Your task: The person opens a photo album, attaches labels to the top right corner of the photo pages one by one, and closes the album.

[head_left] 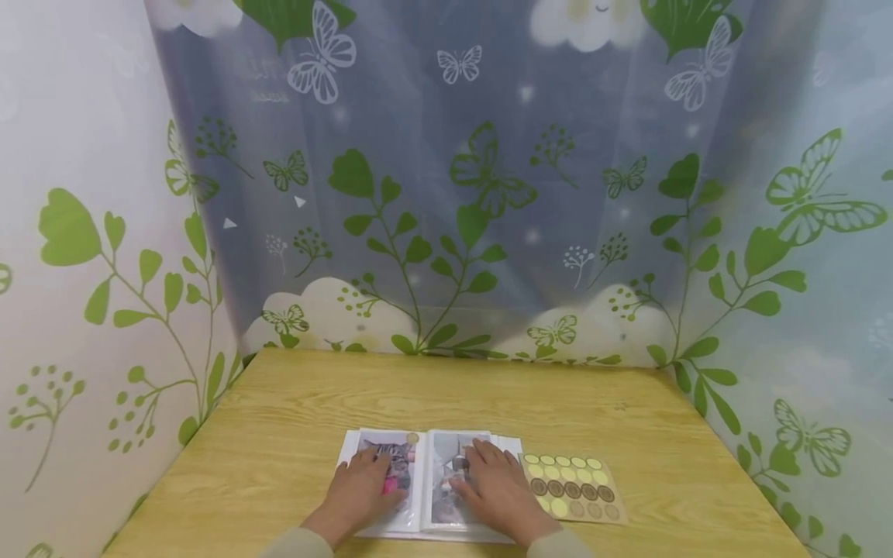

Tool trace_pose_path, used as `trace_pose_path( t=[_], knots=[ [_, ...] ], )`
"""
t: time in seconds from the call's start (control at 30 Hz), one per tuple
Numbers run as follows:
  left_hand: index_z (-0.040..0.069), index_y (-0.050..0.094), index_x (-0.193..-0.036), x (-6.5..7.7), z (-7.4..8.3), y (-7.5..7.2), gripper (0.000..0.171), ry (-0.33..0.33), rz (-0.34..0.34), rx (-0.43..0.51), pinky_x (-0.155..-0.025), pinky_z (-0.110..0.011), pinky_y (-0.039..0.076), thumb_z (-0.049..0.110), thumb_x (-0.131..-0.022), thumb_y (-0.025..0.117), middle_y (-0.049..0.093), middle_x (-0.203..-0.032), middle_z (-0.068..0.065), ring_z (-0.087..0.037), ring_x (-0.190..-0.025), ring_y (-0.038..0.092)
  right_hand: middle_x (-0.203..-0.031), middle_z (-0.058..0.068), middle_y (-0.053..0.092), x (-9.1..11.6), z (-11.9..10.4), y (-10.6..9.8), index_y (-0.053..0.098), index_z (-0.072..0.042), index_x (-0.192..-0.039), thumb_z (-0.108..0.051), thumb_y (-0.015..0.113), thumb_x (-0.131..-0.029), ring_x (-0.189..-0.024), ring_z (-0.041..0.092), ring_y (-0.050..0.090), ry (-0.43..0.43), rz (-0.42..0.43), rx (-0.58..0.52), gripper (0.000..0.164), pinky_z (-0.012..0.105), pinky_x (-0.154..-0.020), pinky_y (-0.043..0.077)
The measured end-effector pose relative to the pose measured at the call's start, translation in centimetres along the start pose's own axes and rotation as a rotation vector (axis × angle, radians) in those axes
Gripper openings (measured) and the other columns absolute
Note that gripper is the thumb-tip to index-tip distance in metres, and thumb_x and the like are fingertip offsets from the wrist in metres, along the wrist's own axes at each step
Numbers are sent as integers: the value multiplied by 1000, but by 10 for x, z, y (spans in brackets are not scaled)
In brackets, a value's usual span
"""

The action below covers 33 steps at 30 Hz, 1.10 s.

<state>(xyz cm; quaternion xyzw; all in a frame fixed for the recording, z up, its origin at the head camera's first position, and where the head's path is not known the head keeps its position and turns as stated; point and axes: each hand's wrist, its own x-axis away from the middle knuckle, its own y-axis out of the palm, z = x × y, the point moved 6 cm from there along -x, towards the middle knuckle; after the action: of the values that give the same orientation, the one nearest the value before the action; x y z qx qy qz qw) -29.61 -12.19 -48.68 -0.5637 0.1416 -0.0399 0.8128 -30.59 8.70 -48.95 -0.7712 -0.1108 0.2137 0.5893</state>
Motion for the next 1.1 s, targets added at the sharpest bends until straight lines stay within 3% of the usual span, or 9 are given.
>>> trace_pose_path(
  t=[0.27, 0.57, 0.8, 0.97, 1.1],
  knots=[
    [-6, 60, -125, -6, 10, 5, 68, 57, 18, -26, -89, -64, 47, 44, -82, 77, 55, -127, -31, -48, -117, 53, -143, 26, 48, 11, 6, -18, 51, 8, -136, -42, 56, -98, -132, 43, 44, 40, 89, -95, 63, 62, -108, 33],
    [-8, 57, -127, -9, 27, 11, 68, 132, 22, 3, -98, -59, 45, 41, -84, 76, 57, -123, -29, -45, -116, 55, -139, 26, 53, 24, 39, -28, 55, 9, -133, -37, 62, -96, -130, 43, 47, 154, 135, -122, 60, 57, -107, 37],
    [-6, 56, -130, -10, 40, 7, 69, 103, -24, 13, -101, -63, 40, 44, -86, 73, 52, -134, -31, -47, -125, 50, -136, 27, 54, 35, 67, -35, 55, 10, -133, -32, 62, -97, -126, 46, 48, 263, 161, -180, 55, 58, -104, 39],
    [-3, 58, -127, -12, 52, 8, 63, 146, -1, -6, -99, -59, 44, 42, -86, 73, 58, -126, -27, -44, -118, 54, -129, 26, 58, 44, 77, -41, 59, 9, -129, -26, 60, -98, -120, 46, 54, 292, 184, -175, 46, 59, -99, 44],
    [-3, 57, -129, -16, 63, 12, 65, 144, -25, 2, -97, -59, 45, 45, -87, 71, 58, -126, -25, -43, -119, 54, -127, 26, 59, 53, 85, -45, 60, 8, -128, -22, 59, -98, -116, 47, 55, 331, 188, -179, 42, 62, -93, 47]
  ],
)
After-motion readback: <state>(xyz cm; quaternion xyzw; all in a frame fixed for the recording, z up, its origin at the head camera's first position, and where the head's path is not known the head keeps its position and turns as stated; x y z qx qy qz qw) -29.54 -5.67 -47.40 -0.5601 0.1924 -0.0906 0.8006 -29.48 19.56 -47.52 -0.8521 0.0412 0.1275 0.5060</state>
